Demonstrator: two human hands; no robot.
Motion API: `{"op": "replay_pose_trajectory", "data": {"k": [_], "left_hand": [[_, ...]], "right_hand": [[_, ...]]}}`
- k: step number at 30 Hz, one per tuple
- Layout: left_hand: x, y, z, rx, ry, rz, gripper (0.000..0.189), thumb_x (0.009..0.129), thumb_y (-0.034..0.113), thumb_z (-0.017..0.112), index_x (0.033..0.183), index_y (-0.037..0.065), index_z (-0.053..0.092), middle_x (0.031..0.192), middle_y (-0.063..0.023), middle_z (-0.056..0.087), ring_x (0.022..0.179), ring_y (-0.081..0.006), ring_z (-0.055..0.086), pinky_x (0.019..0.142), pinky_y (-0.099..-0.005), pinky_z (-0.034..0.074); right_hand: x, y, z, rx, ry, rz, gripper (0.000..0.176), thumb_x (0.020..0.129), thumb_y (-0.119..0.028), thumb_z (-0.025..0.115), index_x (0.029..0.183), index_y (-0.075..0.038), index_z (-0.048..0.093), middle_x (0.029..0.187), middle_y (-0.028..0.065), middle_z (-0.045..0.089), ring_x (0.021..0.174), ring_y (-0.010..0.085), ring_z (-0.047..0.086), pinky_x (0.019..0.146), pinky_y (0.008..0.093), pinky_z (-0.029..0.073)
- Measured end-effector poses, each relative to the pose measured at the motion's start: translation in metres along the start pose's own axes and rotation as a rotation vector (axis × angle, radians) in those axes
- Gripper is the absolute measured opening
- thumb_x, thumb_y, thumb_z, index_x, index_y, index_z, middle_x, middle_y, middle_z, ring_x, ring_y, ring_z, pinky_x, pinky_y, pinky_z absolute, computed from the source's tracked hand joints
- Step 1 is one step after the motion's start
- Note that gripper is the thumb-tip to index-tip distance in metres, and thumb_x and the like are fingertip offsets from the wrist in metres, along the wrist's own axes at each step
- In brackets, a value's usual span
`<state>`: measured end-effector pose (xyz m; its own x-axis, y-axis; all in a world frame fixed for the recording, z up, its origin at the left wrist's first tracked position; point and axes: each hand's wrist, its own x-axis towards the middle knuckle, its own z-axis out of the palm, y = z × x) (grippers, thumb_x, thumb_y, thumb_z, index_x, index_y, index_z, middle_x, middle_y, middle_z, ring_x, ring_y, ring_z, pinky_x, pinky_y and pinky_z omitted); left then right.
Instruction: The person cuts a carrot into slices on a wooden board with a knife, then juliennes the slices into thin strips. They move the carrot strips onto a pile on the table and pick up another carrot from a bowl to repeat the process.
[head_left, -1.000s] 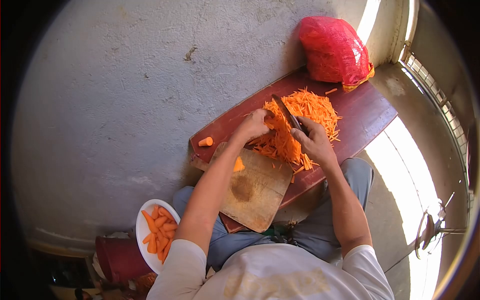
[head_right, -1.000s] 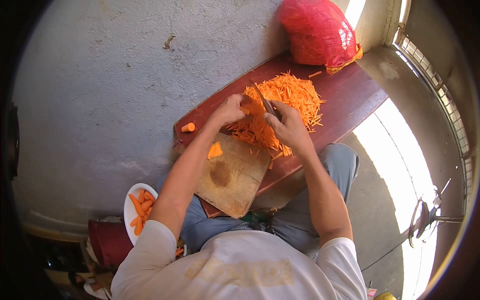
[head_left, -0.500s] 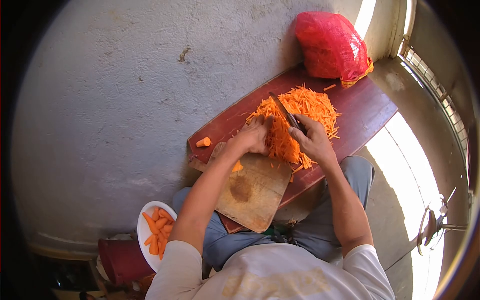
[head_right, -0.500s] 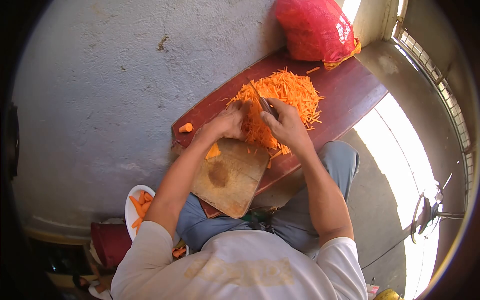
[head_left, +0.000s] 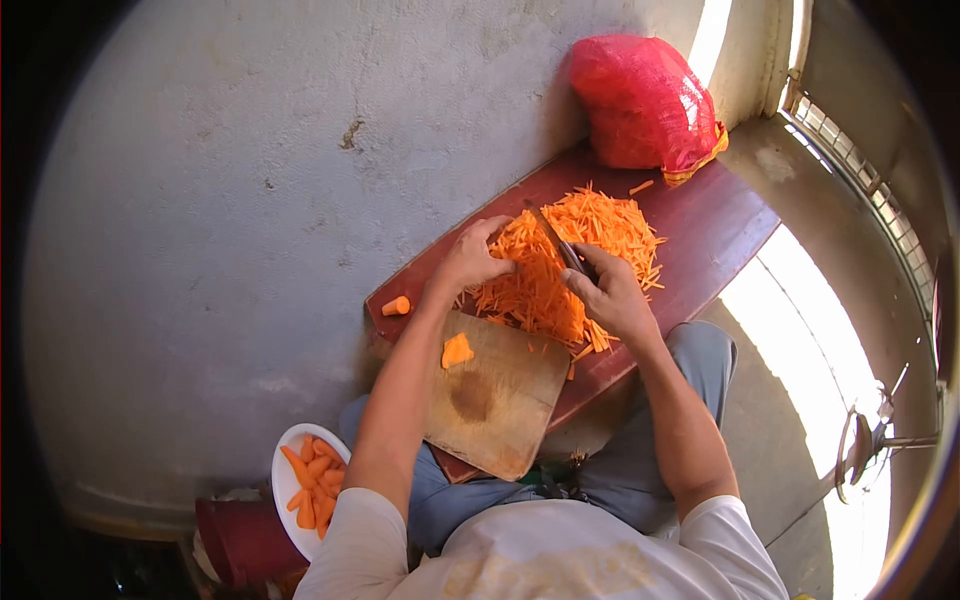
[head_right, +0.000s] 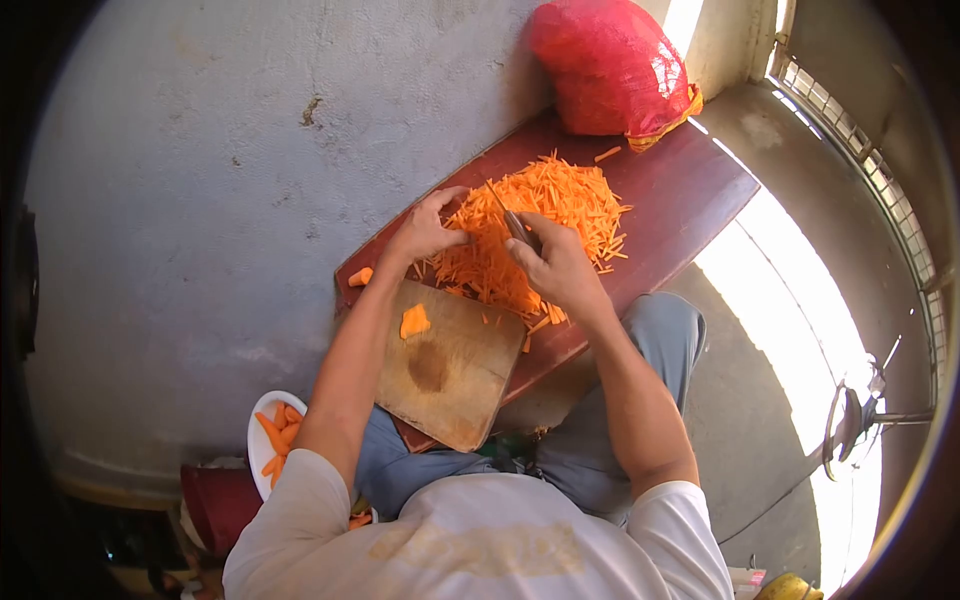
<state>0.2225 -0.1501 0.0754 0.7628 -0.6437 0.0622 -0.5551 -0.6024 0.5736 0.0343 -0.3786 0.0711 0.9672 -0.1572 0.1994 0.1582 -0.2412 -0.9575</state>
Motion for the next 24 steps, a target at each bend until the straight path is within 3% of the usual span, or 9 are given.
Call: {"op": "replay_pose_trajectory", "data": {"k": [3, 5, 7, 10, 11, 14, 18, 21, 24], "left_hand": [[0.023, -0.002, 0.006, -0.333, -0.172, -0.181, 0.104, 0.072, 0.022, 0.099, 0.165, 0.01, 0.053, 0.156, -0.0207, 0.065, 0.145, -0.0363, 0.061, 0.122, -0.0441, 0.048], [0.039, 0.002, 0.01, -0.294, -0.262, -0.134, 0.113, 0.069, 0.02, 0.101, 0.168, 0.008, 0.047, 0.154, -0.0219, 0.065, 0.141, -0.0307, 0.063, 0.119, -0.042, 0.051], [0.054, 0.007, 0.018, -0.255, -0.358, -0.093, 0.122, 0.065, 0.019, 0.103, 0.17, 0.006, 0.042, 0.151, -0.0232, 0.066, 0.138, -0.0251, 0.065, 0.116, -0.0398, 0.054], [0.064, 0.014, 0.03, -0.116, -0.332, -0.038, 0.115, 0.064, 0.02, 0.101, 0.165, 0.009, 0.047, 0.139, -0.026, 0.074, 0.133, -0.0339, 0.07, 0.11, -0.0414, 0.056], [0.062, 0.018, 0.03, -0.102, -0.334, -0.064, 0.108, 0.066, 0.016, 0.098, 0.161, 0.006, 0.047, 0.13, -0.0281, 0.076, 0.124, -0.0372, 0.074, 0.103, -0.0434, 0.059], [0.057, 0.023, 0.038, -0.028, -0.314, -0.103, 0.104, 0.067, 0.012, 0.094, 0.159, 0.004, 0.048, 0.124, -0.0291, 0.078, 0.119, -0.0373, 0.076, 0.099, -0.0441, 0.061], [0.051, 0.04, 0.046, 0.114, -0.288, -0.173, 0.106, 0.068, 0.008, 0.091, 0.165, 0.01, 0.048, 0.115, -0.0268, 0.081, 0.105, -0.0353, 0.08, 0.086, -0.0414, 0.065], [0.04, 0.055, 0.03, -0.179, -0.394, -0.363, 0.096, 0.071, 0.008, 0.089, 0.161, 0.012, 0.057, 0.114, -0.0247, 0.082, 0.104, -0.0335, 0.081, 0.084, -0.0399, 0.065], [0.034, 0.04, 0.045, -0.044, -0.265, -0.139, 0.083, 0.074, 0.008, 0.088, 0.153, 0.01, 0.066, 0.116, -0.0245, 0.082, 0.107, -0.0325, 0.081, 0.088, -0.0403, 0.064]], "right_hand": [[0.0, -0.002, 0.0, 0.054, 0.024, 0.005, 0.04, 0.107, -0.021, 0.075, 0.135, 0.007, 0.066, 0.091, 0.0007, 0.06, 0.082, 0.0099, 0.051, 0.071, 0.0303, 0.046], [0.003, 0.011, 0.002, 0.068, 0.052, -0.051, 0.041, 0.107, -0.022, 0.074, 0.136, 0.006, 0.066, 0.091, 0.0, 0.061, 0.076, 0.0086, 0.052, 0.066, 0.0288, 0.045], [0.003, 0.006, -0.003, 0.111, 0.035, 0.033, 0.041, 0.108, -0.022, 0.073, 0.138, 0.004, 0.066, 0.09, -0.0006, 0.061, 0.07, 0.0075, 0.053, 0.062, 0.0278, 0.045], [0.004, 0.003, -0.003, 0.179, 0.028, 0.077, 0.039, 0.109, -0.022, 0.072, 0.14, 0.002, 0.066, 0.085, -0.0018, 0.061, 0.061, 0.0064, 0.053, 0.055, 0.0265, 0.045], [0.005, 0.003, -0.003, 0.201, 0.027, 0.074, 0.039, 0.109, -0.022, 0.071, 0.14, 0.001, 0.066, 0.084, -0.0022, 0.061, 0.058, 0.0061, 0.053, 0.052, 0.0262, 0.044], [0.006, 0.002, -0.006, 0.239, 0.001, 0.108, 0.035, 0.109, -0.021, 0.07, 0.138, 0.0, 0.067, 0.079, -0.003, 0.059, 0.056, 0.0061, 0.053, 0.051, 0.0259, 0.044], [0.005, 0.0, -0.007, 0.244, 0.013, 0.116, 0.033, 0.11, -0.02, 0.069, 0.137, 0.0, 0.067, 0.077, -0.0033, 0.057, 0.054, 0.0064, 0.052, 0.049, 0.0261, 0.044], [0.001, -0.015, -0.007, 0.273, 0.035, 0.172, 0.03, 0.106, -0.017, 0.073, 0.128, 0.004, 0.069, 0.082, -0.0017, 0.057, 0.068, 0.007, 0.049, 0.059, 0.03, 0.041], [0.004, -0.003, -0.004, 0.229, 0.066, 0.032, 0.029, 0.106, -0.016, 0.072, 0.127, 0.005, 0.069, 0.082, -0.0014, 0.058, 0.068, 0.0072, 0.049, 0.059, 0.0304, 0.042]]}}
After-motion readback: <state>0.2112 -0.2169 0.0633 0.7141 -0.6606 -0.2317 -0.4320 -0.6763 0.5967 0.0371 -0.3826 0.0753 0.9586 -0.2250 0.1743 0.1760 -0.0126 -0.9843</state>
